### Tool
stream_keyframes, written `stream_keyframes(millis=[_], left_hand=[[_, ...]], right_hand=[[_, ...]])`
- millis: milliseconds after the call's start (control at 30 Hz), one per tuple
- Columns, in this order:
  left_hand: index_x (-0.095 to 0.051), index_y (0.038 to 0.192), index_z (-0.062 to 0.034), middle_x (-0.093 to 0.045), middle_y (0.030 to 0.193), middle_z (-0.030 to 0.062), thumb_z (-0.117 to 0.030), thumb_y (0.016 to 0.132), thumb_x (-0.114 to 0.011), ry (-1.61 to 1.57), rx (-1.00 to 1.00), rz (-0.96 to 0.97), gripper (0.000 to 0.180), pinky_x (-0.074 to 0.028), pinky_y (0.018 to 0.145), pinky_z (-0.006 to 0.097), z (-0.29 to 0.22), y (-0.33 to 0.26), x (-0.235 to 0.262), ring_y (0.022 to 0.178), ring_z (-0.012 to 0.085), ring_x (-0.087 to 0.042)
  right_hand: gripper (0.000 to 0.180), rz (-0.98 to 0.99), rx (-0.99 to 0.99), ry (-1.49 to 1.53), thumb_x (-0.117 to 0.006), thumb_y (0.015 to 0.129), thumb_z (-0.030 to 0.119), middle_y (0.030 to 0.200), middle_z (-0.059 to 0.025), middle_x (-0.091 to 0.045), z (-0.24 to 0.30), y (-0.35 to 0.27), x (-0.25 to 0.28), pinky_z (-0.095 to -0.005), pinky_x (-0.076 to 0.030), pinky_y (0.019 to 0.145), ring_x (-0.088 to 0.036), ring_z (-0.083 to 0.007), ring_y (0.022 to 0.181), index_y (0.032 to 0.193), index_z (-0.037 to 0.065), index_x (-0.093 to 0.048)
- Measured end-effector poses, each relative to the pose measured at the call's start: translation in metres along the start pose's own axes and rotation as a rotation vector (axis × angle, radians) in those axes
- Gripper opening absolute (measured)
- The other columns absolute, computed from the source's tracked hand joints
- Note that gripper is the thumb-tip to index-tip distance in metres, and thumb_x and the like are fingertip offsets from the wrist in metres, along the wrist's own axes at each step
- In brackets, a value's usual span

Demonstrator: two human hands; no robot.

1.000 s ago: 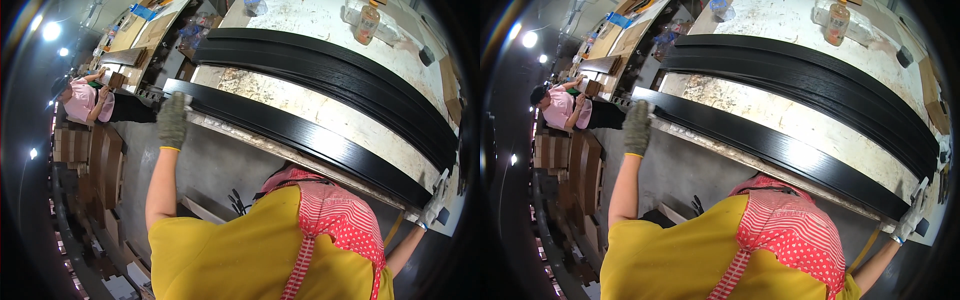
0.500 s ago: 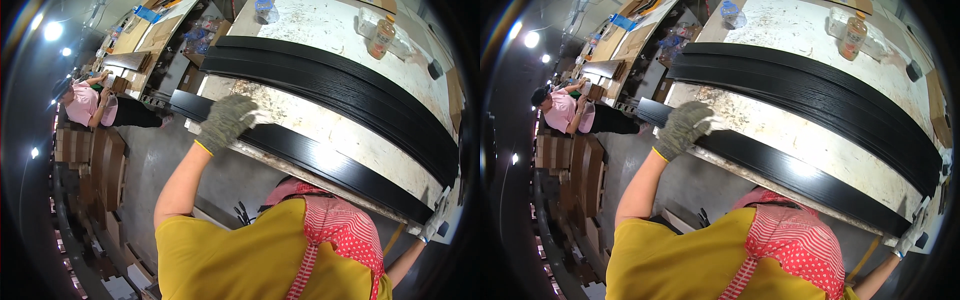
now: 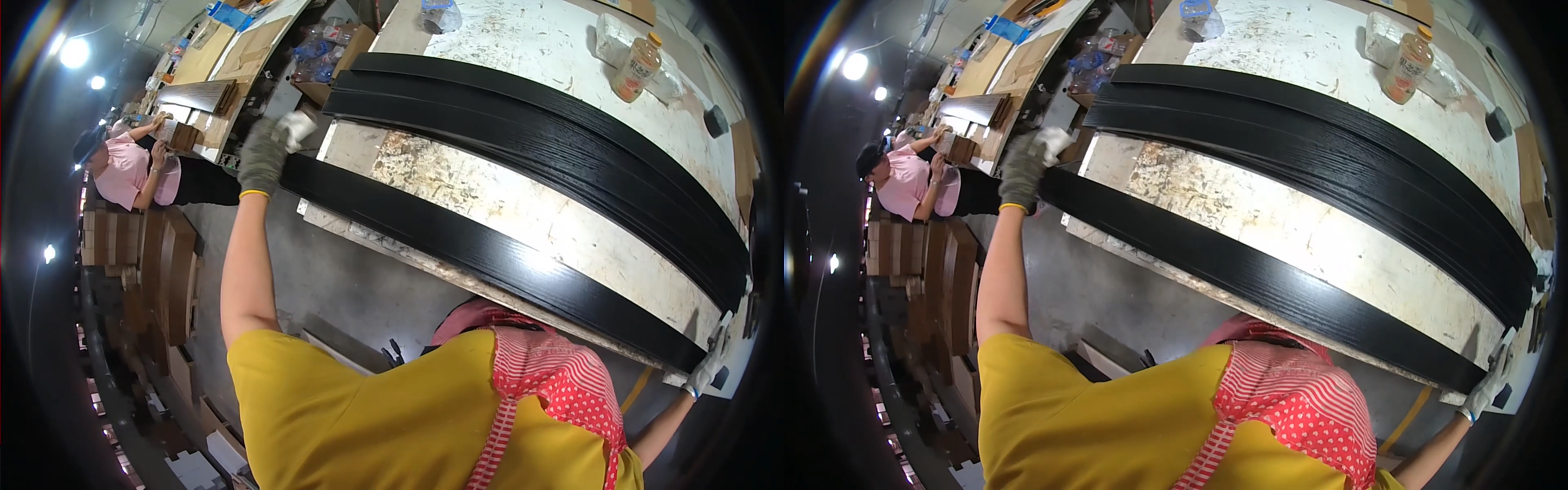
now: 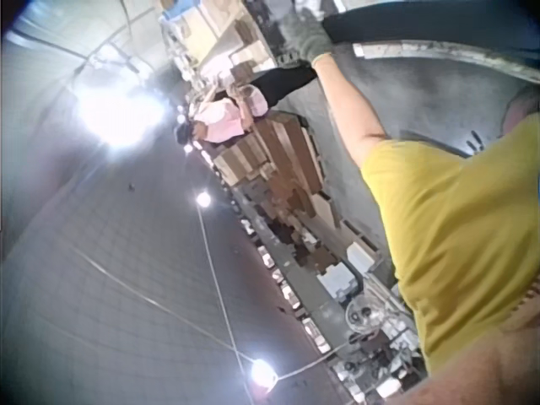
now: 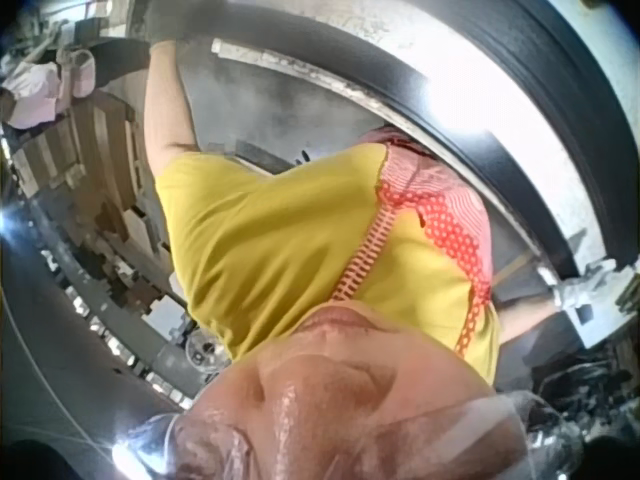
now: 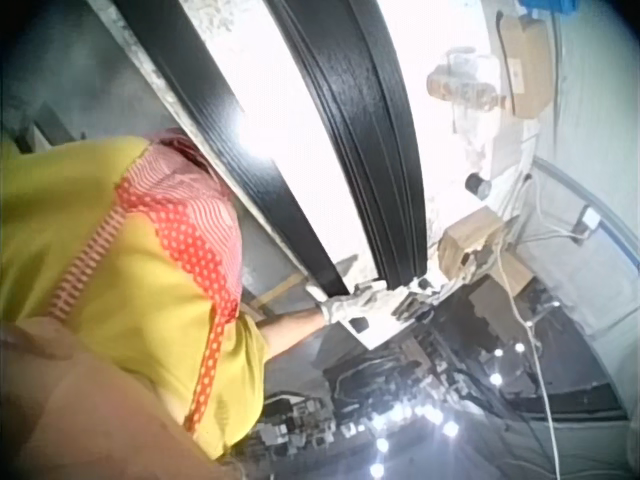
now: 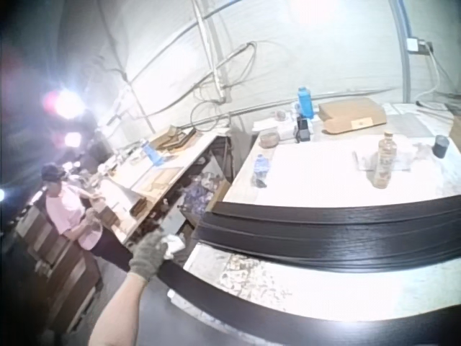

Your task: The person wipes long black furniture components with a cloth, handling them one at a time and then gathering several pieces together on the workbench.

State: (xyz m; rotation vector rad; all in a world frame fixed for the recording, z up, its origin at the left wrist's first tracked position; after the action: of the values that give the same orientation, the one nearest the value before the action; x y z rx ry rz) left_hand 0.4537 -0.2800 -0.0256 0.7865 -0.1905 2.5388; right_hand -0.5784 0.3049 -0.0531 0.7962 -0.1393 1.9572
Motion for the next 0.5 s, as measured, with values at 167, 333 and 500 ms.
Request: stream_keyframes(millis=[167,333,500], left_hand=[[-0.062,0.122,-0.0015,-0.059,0.131,0.0209,-0.032,0.098,-0.048,-0.771,0.945,0.074,0.041,-0.046,0.099,0.042,0.080,-0.064,-0.023,0.127,0.0319,-0.053],[-0.059,0.127,0.0030,-0.060,0.128,0.0264,-0.033,0.101,-0.049,-0.862,0.796,-0.357,0.045,-0.046,0.096,0.044,0.053,-0.044,0.041,0.114,0.0391,-0.059],[-0.061,0.128,-0.0009,-0.059,0.128,0.0239,-0.033,0.099,-0.056,-1.289,0.692,-0.048,0.044,-0.045,0.097,0.042,-0.066,-0.014,0.150,0.112,0.0365,-0.059]], right_hand=[[0.039,-0.010,-0.055,0.066,-0.043,0.105,0.016,0.149,-0.0146,-0.044,-0.002,0.001,-0.007,-0.0360,-0.043,0.106,-0.047,-0.0257,0.133,0.139,0.003,-0.056],[0.048,-0.075,0.061,0.195,-0.039,0.101,0.003,0.152,-0.0166,-0.042,-0.048,-0.011,0.042,-0.0354,-0.041,0.112,-0.053,-0.0294,0.128,0.149,-0.001,-0.039],[0.048,-0.079,0.401,-0.433,-0.039,0.092,-0.011,0.146,-0.0206,-0.048,0.034,-0.033,-0.013,-0.0382,-0.047,0.107,-0.054,-0.0315,0.128,0.135,-0.001,-0.056]])
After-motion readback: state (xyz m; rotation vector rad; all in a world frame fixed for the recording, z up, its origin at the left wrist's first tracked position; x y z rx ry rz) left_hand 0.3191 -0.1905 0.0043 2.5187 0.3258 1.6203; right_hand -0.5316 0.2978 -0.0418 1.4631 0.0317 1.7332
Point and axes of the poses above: each hand's wrist, its own y-axis towards the middle knuckle, its own x-axis out of the back of the hand, z = x × y, the point moved 5 cm from there along y, towards the middle knuckle
